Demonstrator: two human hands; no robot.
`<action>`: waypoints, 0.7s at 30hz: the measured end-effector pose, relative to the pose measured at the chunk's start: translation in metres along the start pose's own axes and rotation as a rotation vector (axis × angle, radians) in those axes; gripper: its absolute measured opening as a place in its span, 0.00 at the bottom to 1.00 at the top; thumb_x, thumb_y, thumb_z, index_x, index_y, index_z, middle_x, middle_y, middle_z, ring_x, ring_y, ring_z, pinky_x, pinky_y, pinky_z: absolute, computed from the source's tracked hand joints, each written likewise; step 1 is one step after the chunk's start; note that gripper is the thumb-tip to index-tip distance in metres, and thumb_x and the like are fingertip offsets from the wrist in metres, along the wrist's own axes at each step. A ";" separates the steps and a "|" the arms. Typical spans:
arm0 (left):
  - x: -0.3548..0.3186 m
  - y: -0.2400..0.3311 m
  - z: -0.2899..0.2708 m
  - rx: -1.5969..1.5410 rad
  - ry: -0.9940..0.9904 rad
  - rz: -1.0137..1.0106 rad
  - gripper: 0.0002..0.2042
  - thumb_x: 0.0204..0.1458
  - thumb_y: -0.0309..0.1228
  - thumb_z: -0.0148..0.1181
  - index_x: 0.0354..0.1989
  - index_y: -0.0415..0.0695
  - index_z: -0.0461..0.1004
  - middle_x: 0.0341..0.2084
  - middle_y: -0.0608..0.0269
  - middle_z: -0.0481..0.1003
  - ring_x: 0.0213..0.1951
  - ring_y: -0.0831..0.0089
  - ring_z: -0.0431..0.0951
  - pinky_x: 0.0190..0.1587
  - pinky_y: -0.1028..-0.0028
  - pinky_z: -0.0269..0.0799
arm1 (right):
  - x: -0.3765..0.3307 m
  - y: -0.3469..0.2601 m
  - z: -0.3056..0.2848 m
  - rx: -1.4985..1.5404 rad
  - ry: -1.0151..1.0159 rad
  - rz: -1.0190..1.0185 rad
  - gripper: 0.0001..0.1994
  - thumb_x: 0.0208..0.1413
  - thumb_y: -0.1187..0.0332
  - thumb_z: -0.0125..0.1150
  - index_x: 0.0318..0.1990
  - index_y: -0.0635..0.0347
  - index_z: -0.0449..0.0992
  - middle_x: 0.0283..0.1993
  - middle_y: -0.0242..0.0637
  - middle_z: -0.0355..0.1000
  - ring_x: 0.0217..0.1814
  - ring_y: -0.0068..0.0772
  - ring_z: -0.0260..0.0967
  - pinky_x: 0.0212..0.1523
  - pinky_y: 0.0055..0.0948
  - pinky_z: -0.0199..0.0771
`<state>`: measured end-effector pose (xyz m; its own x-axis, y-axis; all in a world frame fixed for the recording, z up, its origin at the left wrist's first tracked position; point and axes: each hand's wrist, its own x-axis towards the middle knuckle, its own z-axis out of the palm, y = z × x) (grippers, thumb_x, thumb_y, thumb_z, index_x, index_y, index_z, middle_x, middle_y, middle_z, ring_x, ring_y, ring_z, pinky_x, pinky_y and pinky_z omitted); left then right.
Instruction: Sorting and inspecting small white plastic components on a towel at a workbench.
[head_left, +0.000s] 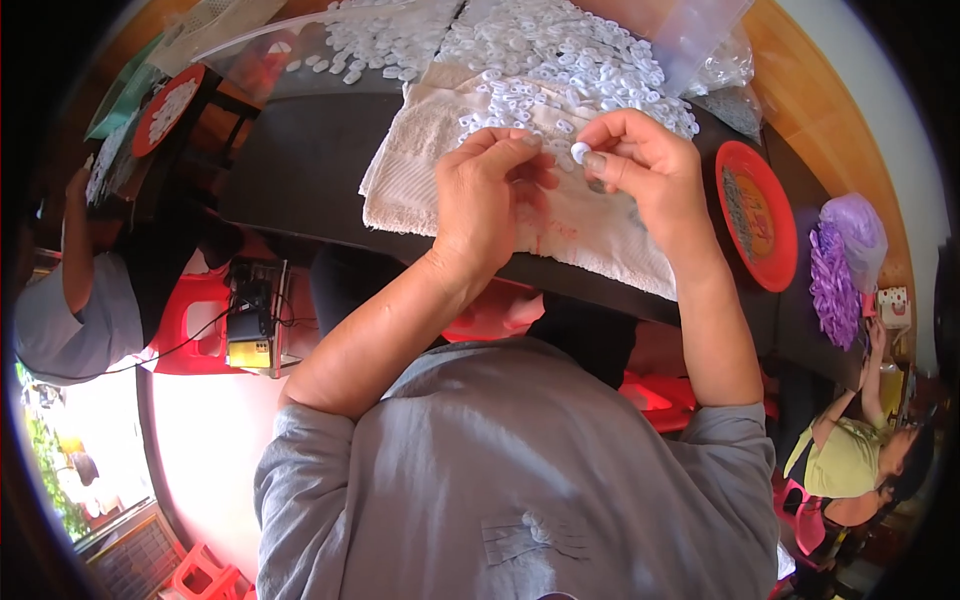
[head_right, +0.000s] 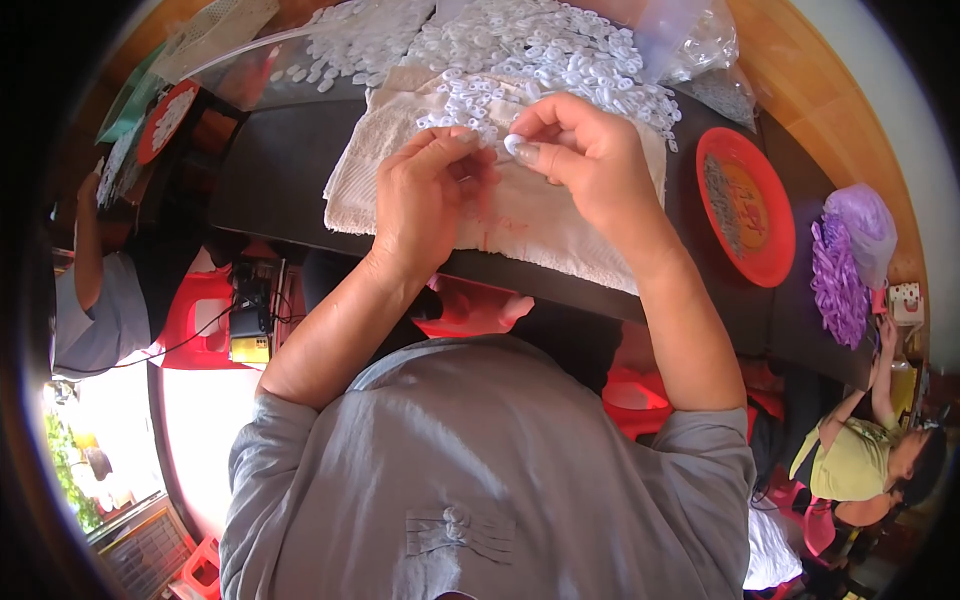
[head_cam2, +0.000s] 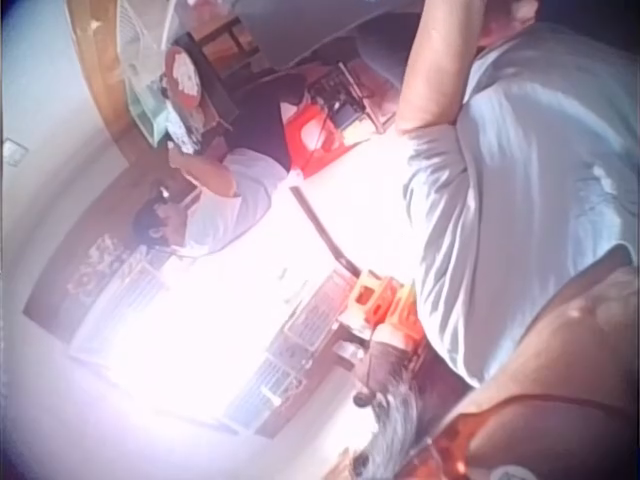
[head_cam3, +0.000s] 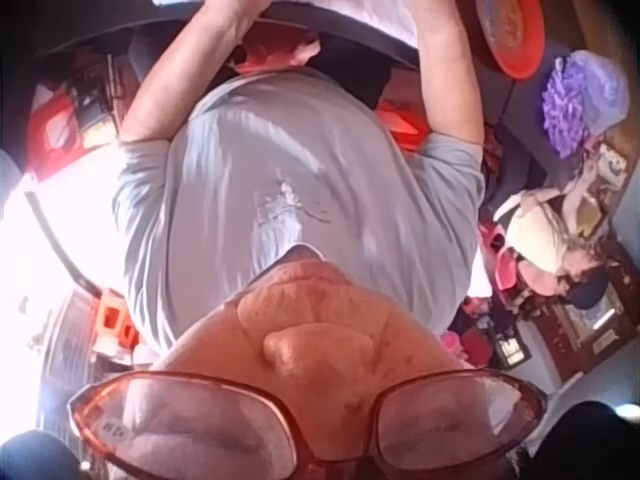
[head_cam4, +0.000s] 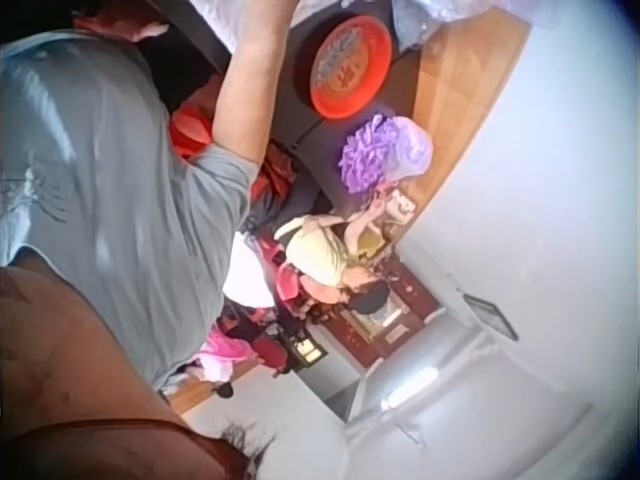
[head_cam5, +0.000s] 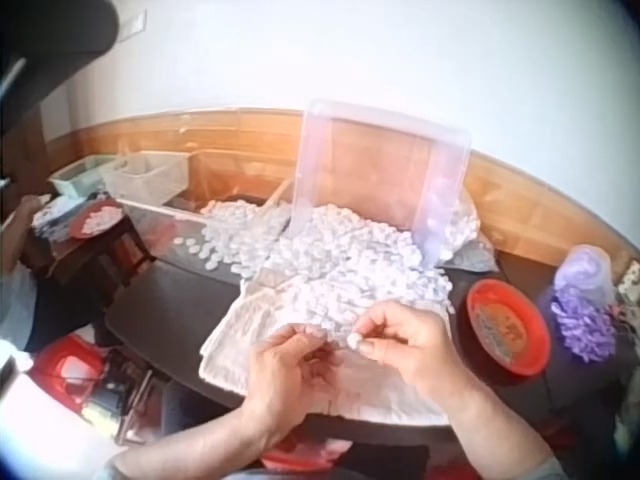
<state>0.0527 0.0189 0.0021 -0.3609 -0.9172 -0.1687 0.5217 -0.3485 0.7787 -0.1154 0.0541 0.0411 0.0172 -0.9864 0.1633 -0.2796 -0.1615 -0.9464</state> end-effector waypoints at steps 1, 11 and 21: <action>0.004 0.000 -0.001 -0.051 -0.010 0.012 0.08 0.56 0.26 0.49 0.39 0.33 0.69 0.30 0.53 0.74 0.31 0.68 0.75 0.34 0.71 0.71 | -0.001 0.000 0.003 0.003 -0.005 -0.001 0.04 0.52 0.78 0.59 0.36 0.66 0.75 0.33 0.30 0.72 0.32 0.20 0.68 0.32 0.19 0.64; 0.016 -0.005 0.011 -0.347 -0.087 -0.009 0.05 0.54 0.25 0.52 0.36 0.38 0.68 0.33 0.56 0.74 0.37 0.68 0.74 0.42 0.72 0.70 | -0.009 0.017 0.034 -0.290 -0.018 -0.449 0.07 0.47 0.82 0.58 0.35 0.63 0.74 0.30 0.37 0.71 0.31 0.33 0.72 0.32 0.28 0.70; 0.002 0.003 0.015 -0.217 -0.029 0.174 0.05 0.55 0.27 0.52 0.37 0.39 0.68 0.37 0.55 0.73 0.41 0.66 0.74 0.45 0.67 0.72 | -0.023 -0.006 0.060 0.168 0.101 0.192 0.05 0.53 0.80 0.59 0.38 0.66 0.74 0.34 0.31 0.73 0.36 0.17 0.70 0.36 0.18 0.70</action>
<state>0.0422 0.0189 0.0131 -0.2720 -0.9620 -0.0240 0.7299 -0.2225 0.6463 -0.0569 0.0763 0.0262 -0.1191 -0.9929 -0.0051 -0.1049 0.0177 -0.9943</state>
